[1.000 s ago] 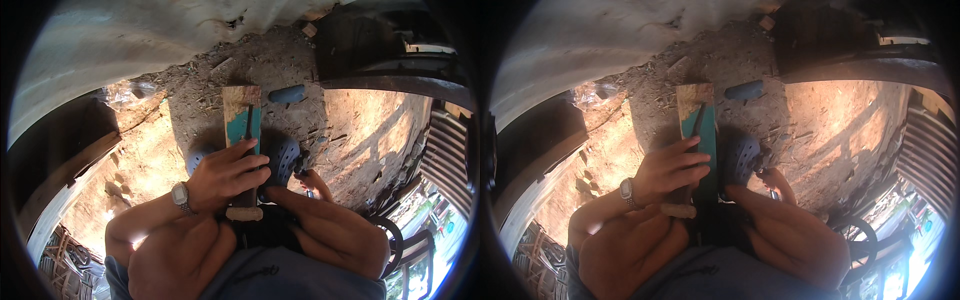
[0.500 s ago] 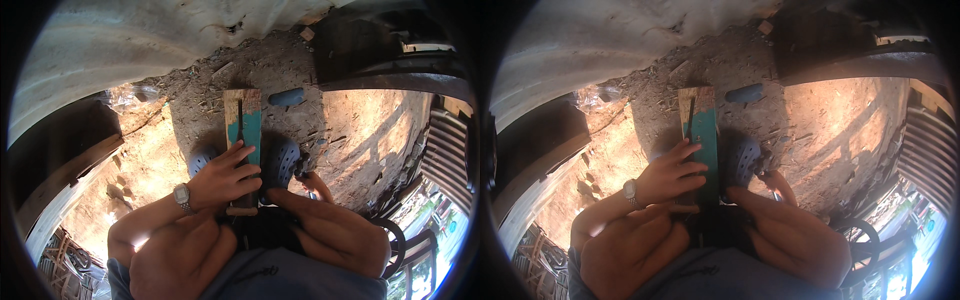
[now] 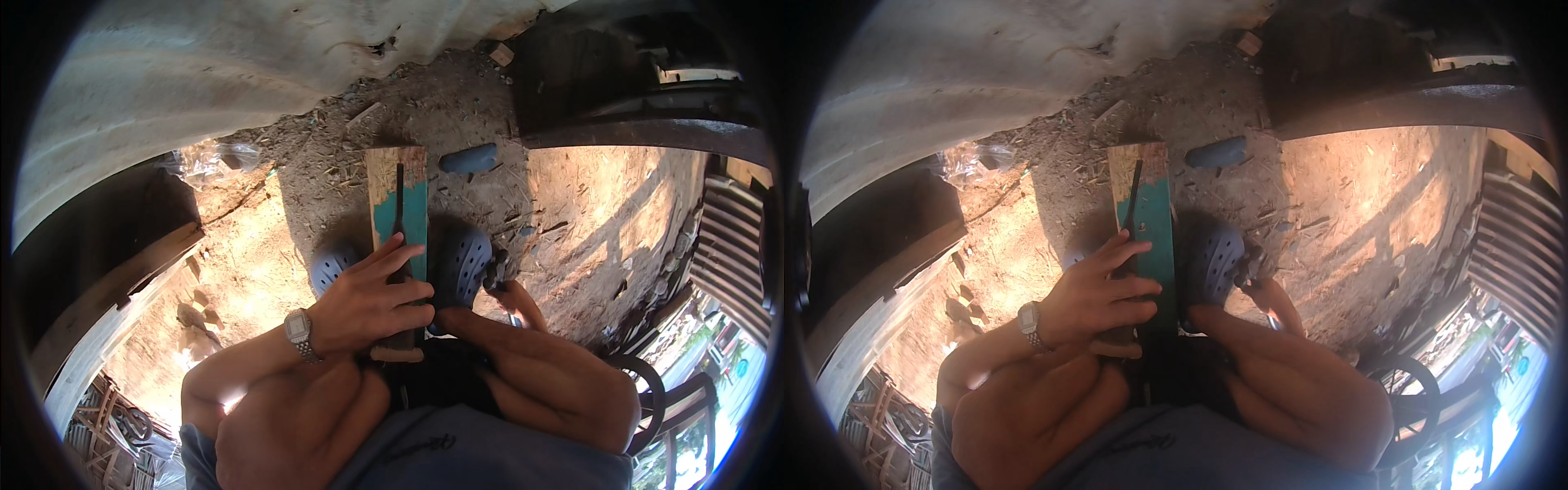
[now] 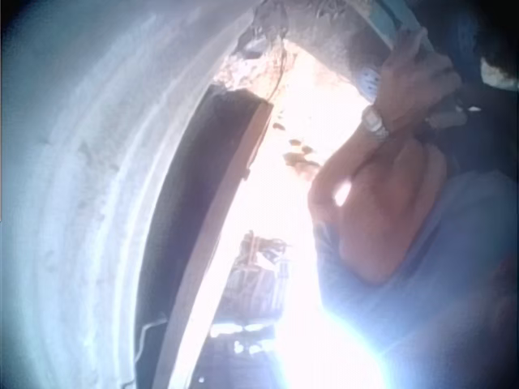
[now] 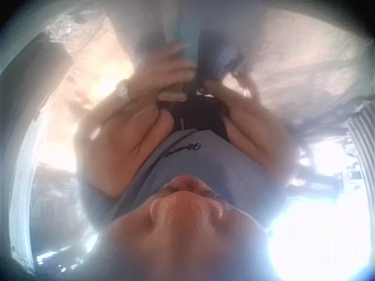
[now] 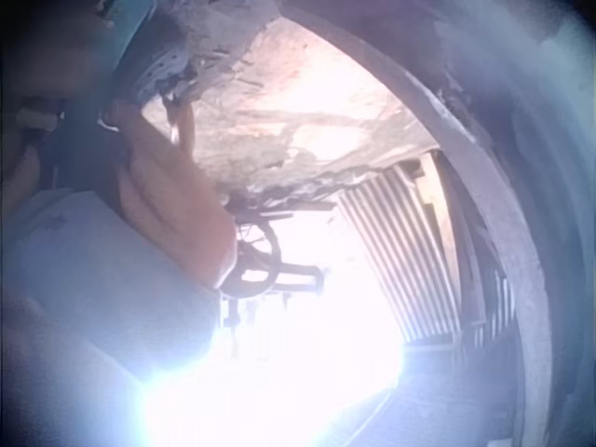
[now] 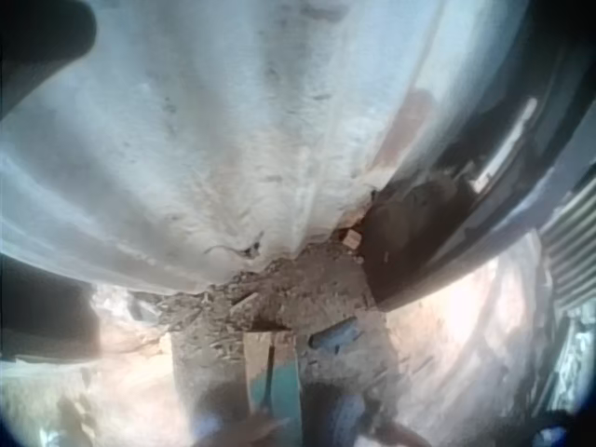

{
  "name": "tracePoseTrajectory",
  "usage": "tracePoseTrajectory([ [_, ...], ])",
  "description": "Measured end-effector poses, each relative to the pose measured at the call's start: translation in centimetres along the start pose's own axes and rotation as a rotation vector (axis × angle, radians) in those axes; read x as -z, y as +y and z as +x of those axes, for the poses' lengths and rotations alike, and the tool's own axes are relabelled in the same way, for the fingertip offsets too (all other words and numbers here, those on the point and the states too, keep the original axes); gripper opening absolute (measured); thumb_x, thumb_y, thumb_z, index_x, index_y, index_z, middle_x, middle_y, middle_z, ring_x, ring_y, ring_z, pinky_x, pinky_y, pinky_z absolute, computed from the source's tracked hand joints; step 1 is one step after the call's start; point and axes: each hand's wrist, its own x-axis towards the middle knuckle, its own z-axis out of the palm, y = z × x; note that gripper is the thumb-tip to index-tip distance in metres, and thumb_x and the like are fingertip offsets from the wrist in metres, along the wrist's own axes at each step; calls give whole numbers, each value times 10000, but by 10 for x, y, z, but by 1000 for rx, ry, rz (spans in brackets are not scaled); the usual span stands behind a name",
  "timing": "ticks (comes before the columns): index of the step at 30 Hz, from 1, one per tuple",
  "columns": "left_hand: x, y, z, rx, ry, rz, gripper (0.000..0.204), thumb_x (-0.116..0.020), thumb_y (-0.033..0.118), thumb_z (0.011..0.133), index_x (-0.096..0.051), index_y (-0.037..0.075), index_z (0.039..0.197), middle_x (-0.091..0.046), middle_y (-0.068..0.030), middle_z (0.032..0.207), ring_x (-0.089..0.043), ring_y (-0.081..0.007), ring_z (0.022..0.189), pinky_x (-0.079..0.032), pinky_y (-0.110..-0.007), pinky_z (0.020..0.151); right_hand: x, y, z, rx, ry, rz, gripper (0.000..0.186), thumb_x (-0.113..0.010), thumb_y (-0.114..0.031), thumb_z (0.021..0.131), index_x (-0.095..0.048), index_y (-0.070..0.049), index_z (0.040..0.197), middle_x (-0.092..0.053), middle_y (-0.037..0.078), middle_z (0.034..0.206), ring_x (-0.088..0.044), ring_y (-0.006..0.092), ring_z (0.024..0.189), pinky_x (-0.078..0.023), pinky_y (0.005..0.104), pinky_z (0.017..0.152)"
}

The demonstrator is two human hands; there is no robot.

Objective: The person uses a hammer and chisel to carve a groove into a piece of wood. They repeatedly strike the chisel to deepen the cut along the wood's length.

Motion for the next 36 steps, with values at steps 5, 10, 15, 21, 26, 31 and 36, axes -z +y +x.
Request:
tracePoseTrajectory([
  [5, 6, -4, 5, -29, 48, 50, 169, -707, 156, 754, -681, 150, 922, -660, -13, 1123, -519, -385, 1346, -461, -560, 1165, 5, 9, -2, 162, 105, -134, 299, -761, -270, 943, -660, -18, 817, -497, -7, 578, -447, 97, 481, -335, 319, 451],
  [10, -6, -9, 5, -32, -3, 73, 180, -702, 156, 766, -685, 152, 945, -657, -18, 1116, -527, -388, 1323, -443, -587, 1161, 6, 20, 4, 127, 98, -97, 297, -764, -269, 941, -674, -17, 811, -468, -24, 572, -414, 83, 502, -314, 313, 466],
  [15, -8, -5, -1, -18, -80, 96, 226, -698, 189, 777, -711, 141, 997, -665, -41, 1173, -514, -389, 1333, -431, -625, 1146, -2, 36, 18, 101, 78, -41, 276, -759, -243, 947, -657, -17, 825, -468, -25, 572, -416, 84, 503, -312, 311, 465],
  [21, -2, -2, -5, -4, -85, 50, 242, -678, 162, 783, -714, 136, 1021, -665, -42, 1189, -515, -396, 1338, -430, -623, 1149, -3, 46, 26, 146, 103, -89, 272, -746, -277, 936, -657, -21, 963, -572, 68, 793, -516, 172, 699, -381, 347, 618],
  [26, 1, -3, -6, 6, -81, 22, 229, -677, 168, 787, -715, 133, 1010, -667, -45, 1199, -514, -406, 1338, -423, -626, 1151, 0, 34, 20, 100, 75, -110, 299, -753, -282, 937, -674, 7, 923, -572, 46, 713, -516, 146, 623, -388, 343, 553],
  [31, 9, -3, 2, 35, -45, 21, 227, -692, 150, 763, -705, 145, 990, -661, -26, 1152, -518, -394, 1327, -430, -601, 1167, 2, 27, 8, 225, 137, -216, 398, -746, -354, 942, -679, 33, 876, -595, 38, 643, -555, 167, 574, -450, 371, 556],
  [36, 0, -9, -1, 25, -52, -26, 220, -679, 200, 803, -714, 135, 1010, -679, -40, 1179, -520, -425, 1329, -406, -646, 1152, 28, -37, -47, 41, 116, -393, 520, -684, -505, 957, -691, 15, 938, -626, 133, 652, -631, 282, 646, -494, 441, 670],
])
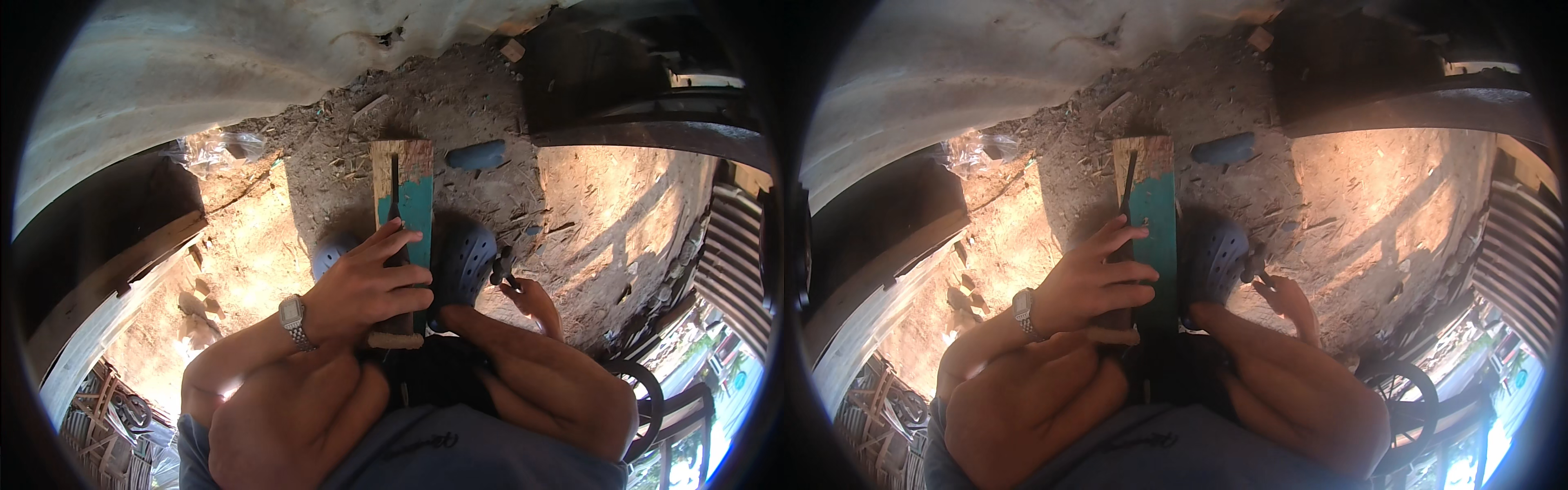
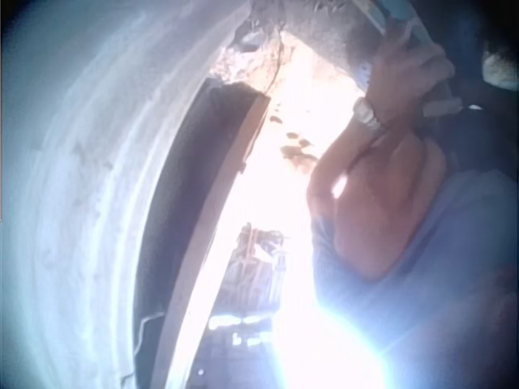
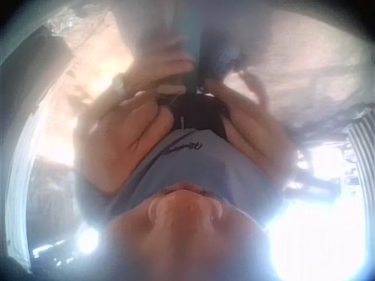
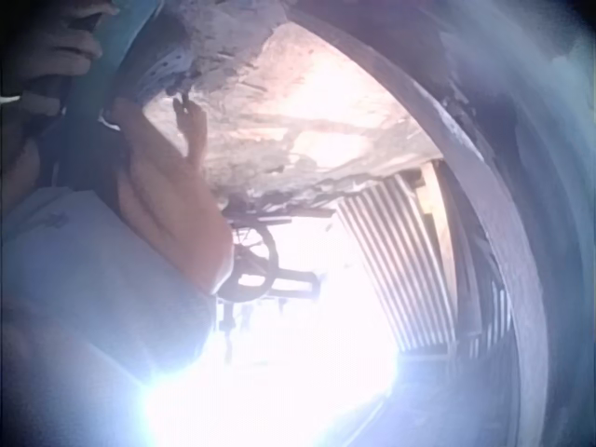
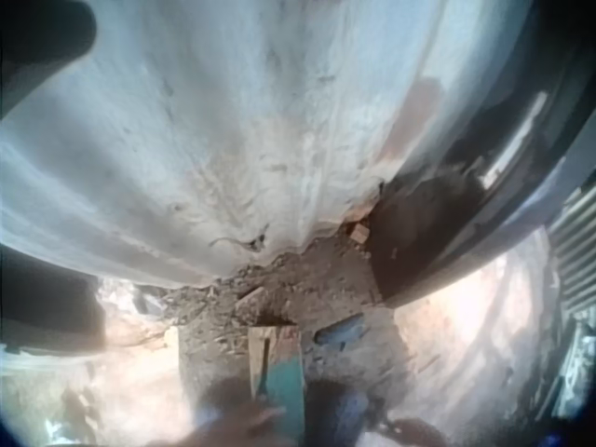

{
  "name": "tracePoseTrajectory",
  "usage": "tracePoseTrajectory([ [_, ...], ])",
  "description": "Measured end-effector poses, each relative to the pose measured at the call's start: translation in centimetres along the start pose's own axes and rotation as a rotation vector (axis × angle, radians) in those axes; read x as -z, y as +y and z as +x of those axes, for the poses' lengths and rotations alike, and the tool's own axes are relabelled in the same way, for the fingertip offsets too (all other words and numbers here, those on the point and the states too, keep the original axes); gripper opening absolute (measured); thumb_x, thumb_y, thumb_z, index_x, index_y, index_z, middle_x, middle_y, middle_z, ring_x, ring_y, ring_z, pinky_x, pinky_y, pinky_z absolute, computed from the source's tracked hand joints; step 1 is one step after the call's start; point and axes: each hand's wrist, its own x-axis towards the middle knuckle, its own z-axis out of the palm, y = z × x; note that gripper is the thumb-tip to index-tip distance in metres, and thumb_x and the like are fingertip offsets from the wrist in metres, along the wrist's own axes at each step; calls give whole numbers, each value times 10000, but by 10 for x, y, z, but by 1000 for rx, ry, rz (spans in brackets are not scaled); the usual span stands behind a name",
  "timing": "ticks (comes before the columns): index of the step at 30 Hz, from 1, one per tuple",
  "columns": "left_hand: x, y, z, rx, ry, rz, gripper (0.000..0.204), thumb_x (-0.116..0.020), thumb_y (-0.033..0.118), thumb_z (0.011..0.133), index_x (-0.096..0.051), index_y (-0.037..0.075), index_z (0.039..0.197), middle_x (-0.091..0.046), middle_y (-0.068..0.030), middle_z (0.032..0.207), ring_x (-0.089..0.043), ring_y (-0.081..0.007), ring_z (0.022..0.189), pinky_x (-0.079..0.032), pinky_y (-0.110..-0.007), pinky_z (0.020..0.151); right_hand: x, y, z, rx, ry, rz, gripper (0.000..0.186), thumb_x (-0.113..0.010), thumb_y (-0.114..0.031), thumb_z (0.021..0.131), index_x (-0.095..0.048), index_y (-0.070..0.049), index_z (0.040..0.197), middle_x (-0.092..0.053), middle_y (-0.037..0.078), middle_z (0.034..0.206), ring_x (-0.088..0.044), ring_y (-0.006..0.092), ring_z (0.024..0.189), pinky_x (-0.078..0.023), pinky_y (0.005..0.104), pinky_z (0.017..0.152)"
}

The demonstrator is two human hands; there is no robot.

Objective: The person uses a hammer and chisel to carve a groove into a piece of wood. They repeatedly strike the chisel to deepen the cut along the wood's length.

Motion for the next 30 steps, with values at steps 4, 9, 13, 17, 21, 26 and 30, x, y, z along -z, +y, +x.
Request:
tracePoseTrajectory([
  [4, -3, -3, -4, -23, 9, 35, 214, -688, 178, 789, -709, 133, 998, -678, -40, 1159, -531, -414, 1322, -413, -643, 1147, 44, -36, -41, 106, 137, -223, 527, -640, -529, 978, -681, -7, 920, -636, 208, 674, -662, 388, 683, -495, 495, 684],
  [9, -19, -13, -4, -133, 53, 57, 188, -669, 148, 776, -697, 176, 959, -657, 12, 1078, -566, -295, 1260, -385, -549, 1218, 102, -91, -110, 332, 107, -482, 466, -627, -466, 996, -672, -17, 878, -653, 233, 709, -664, 452, 761, -493, 530, 677],
  [13, -29, -15, -4, -128, -2, 64, 182, -678, 154, 768, -685, 173, 949, -648, 13, 1058, -576, -271, 1203, -353, -539, 1222, 123, -156, -186, 596, -79, -522, 369, -654, -380, 967, -673, -29, 854, -666, 185, 724, -686, 401, 750, -510, 500, 639],
  [17, -30, -18, -6, -109, 37, -14, 216, -698, 138, 743, -674, 161, 957, -641, 15, 1051, -569, -261, 1183, -347, -536, 1197, 114, -189, -237, 1164, -469, -638, 296, -622, -309, 968, -652, -32, 868, -632, 156, 687, -691, 326, 655, -519, 465, 542],
  [21, -30, -16, -2, -104, 3, -59, 246, -712, 124, 723, -665, 155, 963, -636, 20, 1042, -567, -251, 1163, -329, -538, 1186, 96, -196, -237, 1337, -398, -680, 267, -615, -279, 951, -602, -52, 812, -558, 97, 614, -685, 248, 588, -500, 406, 448],
  [26, -45, -23, -2, -159, 4, -38, 239, -718, 119, 713, -663, 160, 943, -629, 24, 994, -566, -243, 1112, -321, -538, 1179, 79, -191, -239, 1338, -256, -751, 368, -632, -342, 934, -545, -75, 696, -471, 27, 527, -653, 205, 546, -437, 347, 372],
  [30, -60, -31, -15, -153, -14, -20, 289, -752, 102, 653, -667, 167, 921, -624, 21, 984, -565, -266, 1123, -336, -599, 1156, 81, -195, -240, 1300, -474, -780, 336, -600, -328, 964, -583, -57, 766, -535, 56, 565, -651, 212, 507, -465, 366, 377],
])
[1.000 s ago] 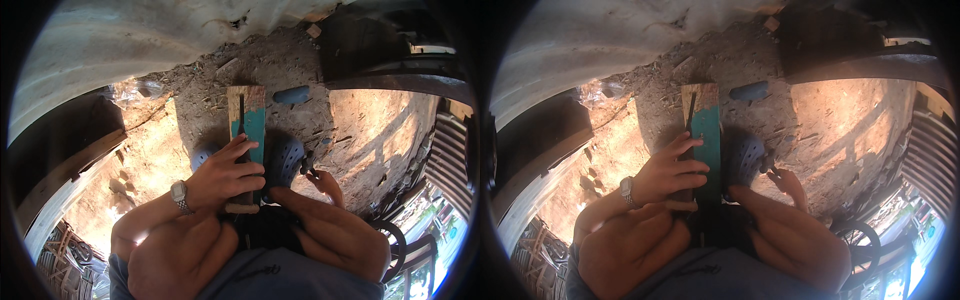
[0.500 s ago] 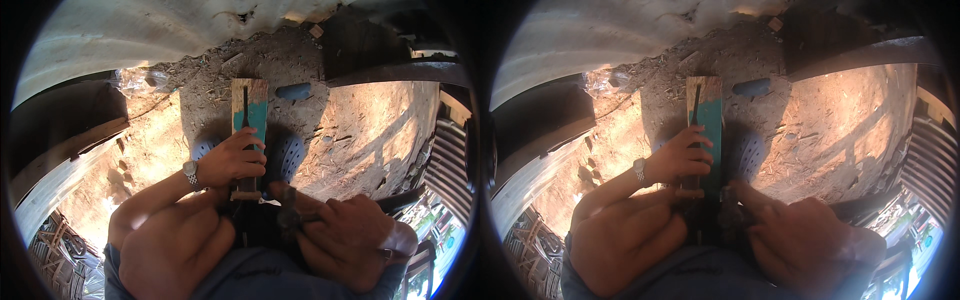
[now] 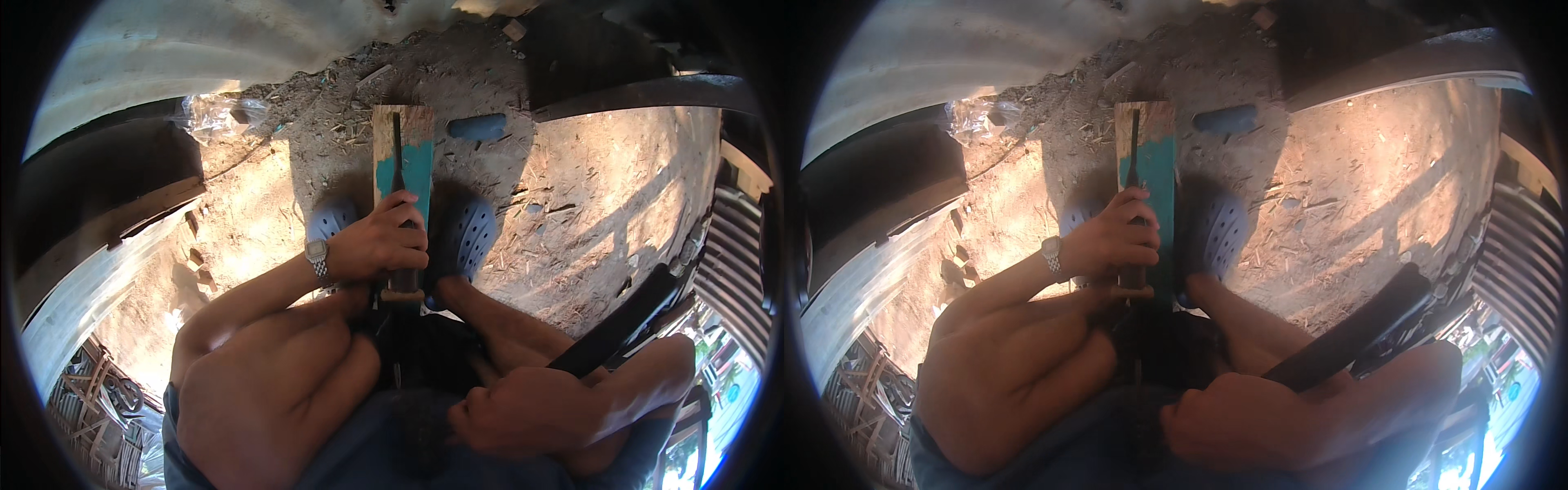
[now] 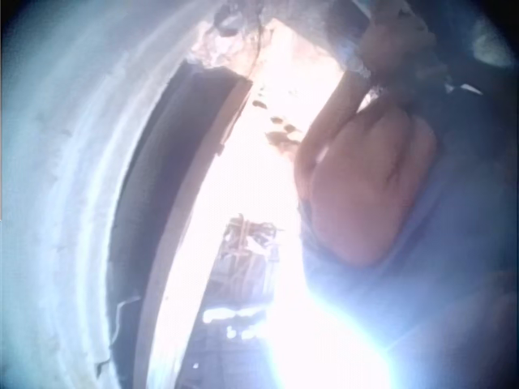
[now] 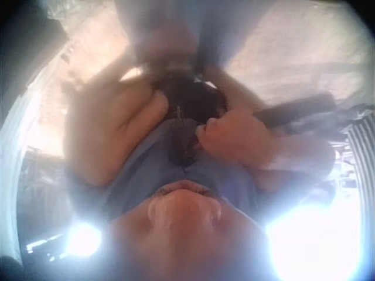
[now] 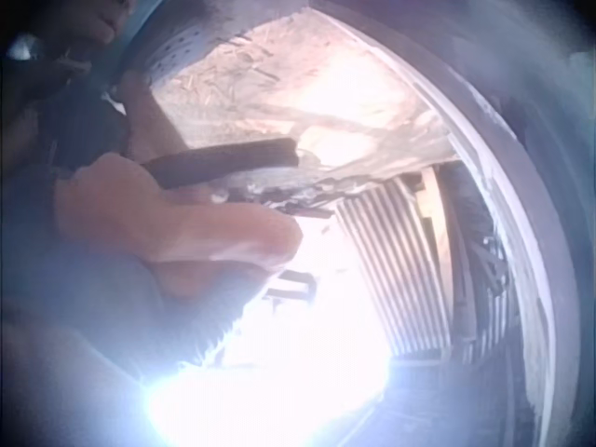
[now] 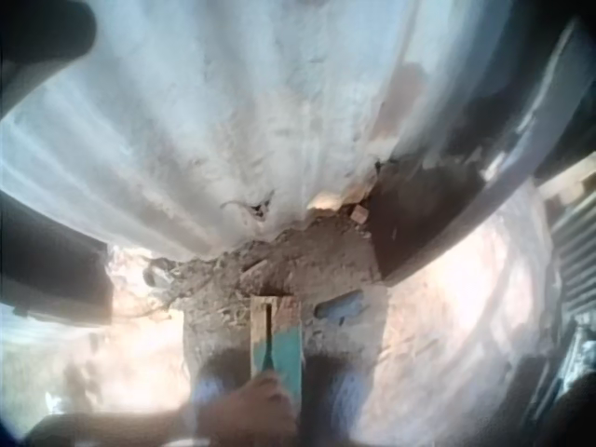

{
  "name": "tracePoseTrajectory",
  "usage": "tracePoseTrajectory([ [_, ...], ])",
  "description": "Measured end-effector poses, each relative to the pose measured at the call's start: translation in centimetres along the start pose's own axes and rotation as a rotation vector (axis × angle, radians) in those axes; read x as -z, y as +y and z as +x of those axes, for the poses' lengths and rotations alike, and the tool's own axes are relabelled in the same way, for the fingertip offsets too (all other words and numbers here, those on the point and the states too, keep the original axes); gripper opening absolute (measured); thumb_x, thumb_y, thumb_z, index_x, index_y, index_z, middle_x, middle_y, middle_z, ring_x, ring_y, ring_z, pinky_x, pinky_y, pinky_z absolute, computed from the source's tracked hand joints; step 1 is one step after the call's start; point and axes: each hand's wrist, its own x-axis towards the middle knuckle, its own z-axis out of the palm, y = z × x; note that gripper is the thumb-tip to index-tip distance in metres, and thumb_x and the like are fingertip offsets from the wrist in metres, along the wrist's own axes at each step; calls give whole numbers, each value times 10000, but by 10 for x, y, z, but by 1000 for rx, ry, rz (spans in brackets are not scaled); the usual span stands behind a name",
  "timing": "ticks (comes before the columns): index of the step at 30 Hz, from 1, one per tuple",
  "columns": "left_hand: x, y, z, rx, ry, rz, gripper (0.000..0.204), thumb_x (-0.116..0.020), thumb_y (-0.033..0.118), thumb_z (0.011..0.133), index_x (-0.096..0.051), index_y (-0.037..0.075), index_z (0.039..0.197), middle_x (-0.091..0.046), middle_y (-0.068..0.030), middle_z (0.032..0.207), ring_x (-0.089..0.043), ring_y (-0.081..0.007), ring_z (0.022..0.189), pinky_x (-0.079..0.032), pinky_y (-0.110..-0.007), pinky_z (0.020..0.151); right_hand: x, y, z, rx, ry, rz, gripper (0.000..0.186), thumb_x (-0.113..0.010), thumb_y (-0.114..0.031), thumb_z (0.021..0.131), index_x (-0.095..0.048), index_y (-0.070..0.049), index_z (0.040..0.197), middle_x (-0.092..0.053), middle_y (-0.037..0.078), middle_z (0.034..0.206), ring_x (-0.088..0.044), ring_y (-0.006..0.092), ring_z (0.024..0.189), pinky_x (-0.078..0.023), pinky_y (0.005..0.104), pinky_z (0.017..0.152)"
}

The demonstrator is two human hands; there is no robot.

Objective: The person uses a hammer and chisel to carve a groove into a piece of wood. They repeatedly strike the chisel to deepen the cut along the wood's length.

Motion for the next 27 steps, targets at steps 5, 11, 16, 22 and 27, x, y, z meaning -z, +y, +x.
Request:
tracePoseTrajectory([
  [5, -1, 8, 4, -19, 26, -22, 268, -754, 116, 654, -680, 162, 907, -628, 23, 956, -577, -260, 1088, -357, -599, 1126, -7, 12, 4, -62, 56, -71, 420, -562, -391, 1021, -588, -18, 830, -554, 77, 572, -618, 227, 445, -480, 376, 359],
  [11, 1, 14, 6, -36, 42, -8, 206, -699, 126, 707, -664, 163, 906, -599, 16, 924, -568, -237, 1034, -370, -544, 1124, -2, 14, 4, -74, 81, -128, 426, -556, -388, 1025, -590, -8, 836, -566, 82, 579, -617, 226, 445, -478, 378, 358],
  [16, 14, 13, 11, 49, 58, 45, 215, -716, 140, 691, -660, 170, 896, -593, 22, 918, -559, -238, 1040, -373, -538, 1117, -3, 24, 6, -58, -6, 25, 334, -555, -320, 1004, -615, -24, 863, -613, 99, 618, -663, 253, 524, -532, 383, 456],
  [22, 20, 13, 12, -7, 24, -17, 214, -710, 148, 698, -663, 167, 906, -593, 17, 908, -561, -246, 1029, -365, -516, 1111, 2, 20, 2, -64, -25, -35, 287, -555, -284, 992, -629, -30, 880, -633, 107, 631, -684, 265, 562, -559, 391, 506],
  [27, 14, 15, 12, -53, 53, -67, 182, -689, 170, 731, -664, 158, 910, -597, 9, 910, -568, -250, 1003, -362, -521, 1096, 4, 21, 1, -35, -16, -32, 285, -556, -281, 991, -628, -29, 880, -630, 107, 627, -684, 265, 564, -559, 392, 507],
])
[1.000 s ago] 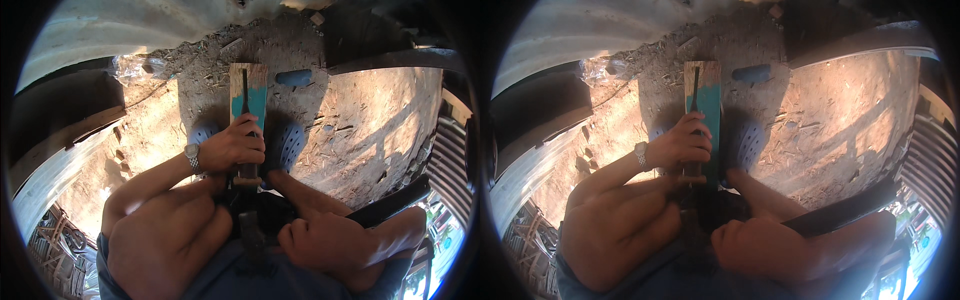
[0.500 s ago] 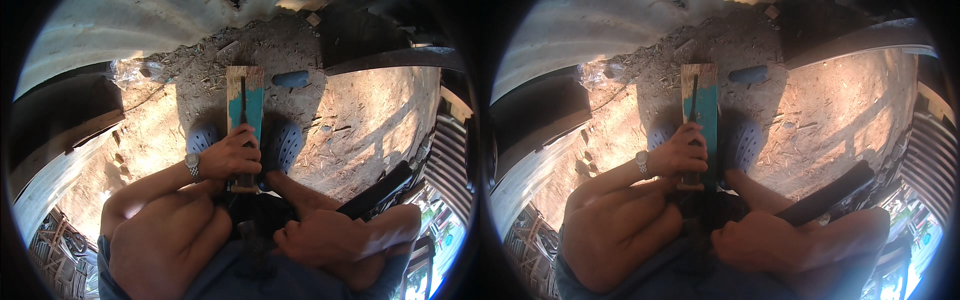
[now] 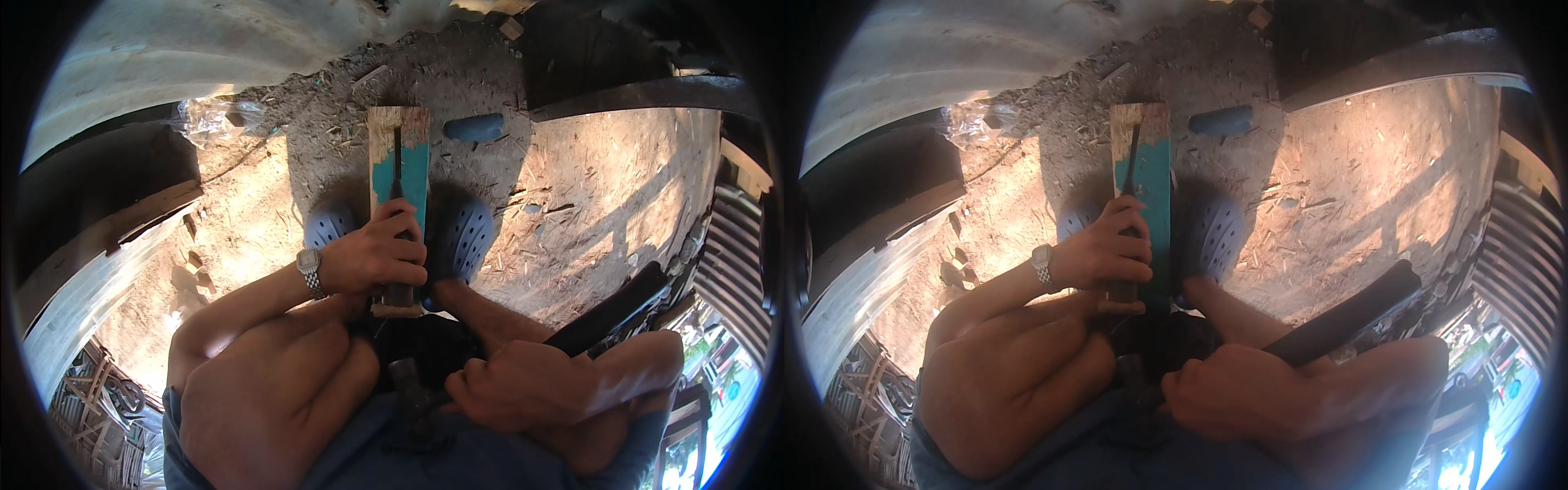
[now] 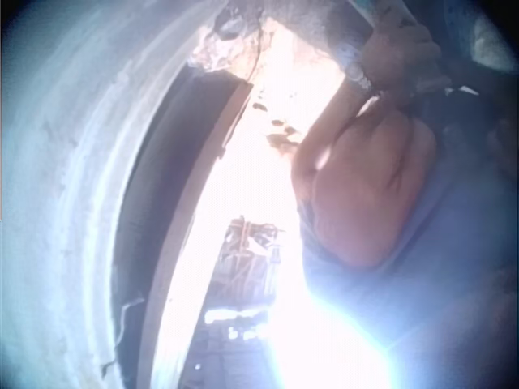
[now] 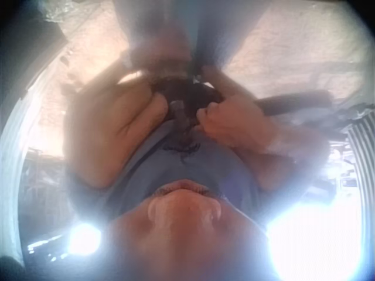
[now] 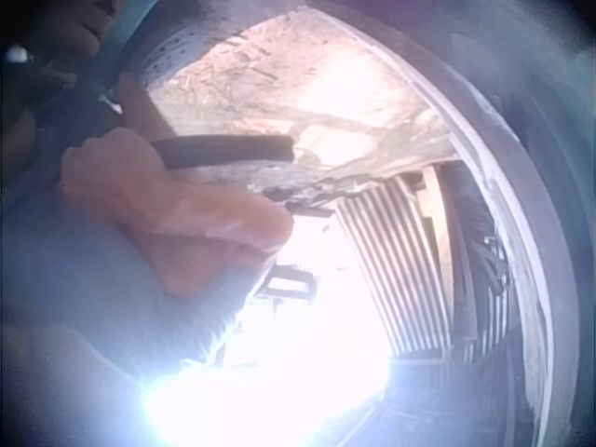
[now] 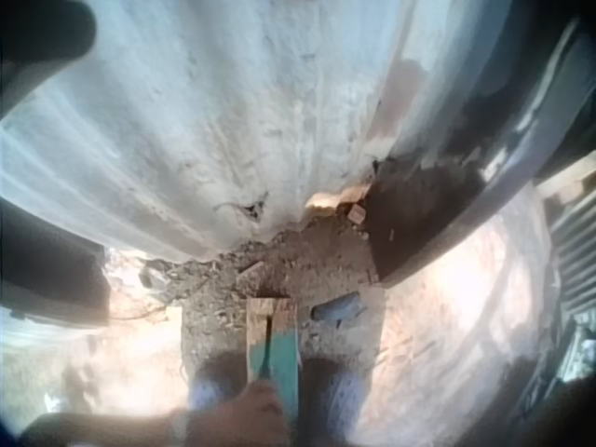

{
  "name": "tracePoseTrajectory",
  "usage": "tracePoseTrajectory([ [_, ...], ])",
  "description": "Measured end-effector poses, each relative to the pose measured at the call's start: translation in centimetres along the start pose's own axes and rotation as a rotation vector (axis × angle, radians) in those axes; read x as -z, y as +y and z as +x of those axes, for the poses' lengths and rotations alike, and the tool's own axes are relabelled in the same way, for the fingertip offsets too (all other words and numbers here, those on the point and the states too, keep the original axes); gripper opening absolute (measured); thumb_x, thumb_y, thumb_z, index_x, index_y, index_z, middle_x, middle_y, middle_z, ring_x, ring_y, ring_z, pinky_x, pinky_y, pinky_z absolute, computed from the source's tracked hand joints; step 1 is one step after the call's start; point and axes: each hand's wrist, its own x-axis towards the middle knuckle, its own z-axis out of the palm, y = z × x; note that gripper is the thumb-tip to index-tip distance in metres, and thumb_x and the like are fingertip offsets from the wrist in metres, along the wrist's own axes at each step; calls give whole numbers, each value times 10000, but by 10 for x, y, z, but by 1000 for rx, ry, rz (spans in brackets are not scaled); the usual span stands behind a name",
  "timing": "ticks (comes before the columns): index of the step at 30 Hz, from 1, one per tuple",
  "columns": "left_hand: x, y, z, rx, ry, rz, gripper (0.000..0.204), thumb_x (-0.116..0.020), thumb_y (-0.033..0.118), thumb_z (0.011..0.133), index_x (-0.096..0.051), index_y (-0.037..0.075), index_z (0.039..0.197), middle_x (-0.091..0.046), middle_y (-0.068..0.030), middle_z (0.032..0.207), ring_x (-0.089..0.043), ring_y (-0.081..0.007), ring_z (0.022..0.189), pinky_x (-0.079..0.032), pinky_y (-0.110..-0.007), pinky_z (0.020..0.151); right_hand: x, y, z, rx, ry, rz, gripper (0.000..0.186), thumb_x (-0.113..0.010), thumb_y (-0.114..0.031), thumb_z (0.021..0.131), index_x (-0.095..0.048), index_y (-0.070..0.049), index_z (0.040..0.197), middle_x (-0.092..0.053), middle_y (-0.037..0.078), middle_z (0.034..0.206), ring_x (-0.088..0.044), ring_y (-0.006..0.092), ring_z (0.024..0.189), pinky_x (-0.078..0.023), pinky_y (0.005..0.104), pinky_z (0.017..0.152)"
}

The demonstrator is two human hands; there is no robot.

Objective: The person uses a hammer and chisel to carve a groove into a piece of wood. They repeatedly strike the chisel to deepen the cut along the wood's length.

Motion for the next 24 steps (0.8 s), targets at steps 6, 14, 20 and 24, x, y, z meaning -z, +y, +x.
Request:
tracePoseTrajectory([
  [6, 2, 1, 6, 2, -14, 32, 151, -671, 180, 764, -662, 144, 910, -594, -6, 915, -571, -251, 1006, -358, -530, 1095, 3, -1, -1, 6, 11, -9, 282, -557, -277, 990, -627, -27, 881, -627, 107, 623, -684, 266, 567, -559, 393, 507],
  [14, 6, 1, 11, 17, 3, 23, 210, -710, 192, 732, -668, 153, 934, -593, 4, 930, -569, -251, 1031, -354, -534, 1088, 7, -2, -4, 15, 13, -23, 278, -557, -272, 988, -626, -25, 882, -623, 106, 618, -684, 267, 571, -559, 395, 508],
  [20, 13, 2, 17, 36, 4, -17, 257, -742, 191, 697, -668, 164, 941, -591, 19, 931, -560, -246, 1042, -342, -532, 1097, 10, -6, -6, 12, 10, -29, 275, -558, -268, 987, -625, -23, 882, -619, 106, 613, -684, 268, 573, -559, 397, 508],
  [24, 13, 3, 20, 57, -22, -4, 263, -752, 201, 690, -664, 168, 935, -585, 21, 919, -554, -239, 1032, -335, -521, 1098, 13, -5, -8, 21, 1, -28, 273, -558, -266, 986, -625, -22, 882, -617, 106, 611, -684, 268, 575, -559, 398, 509],
])
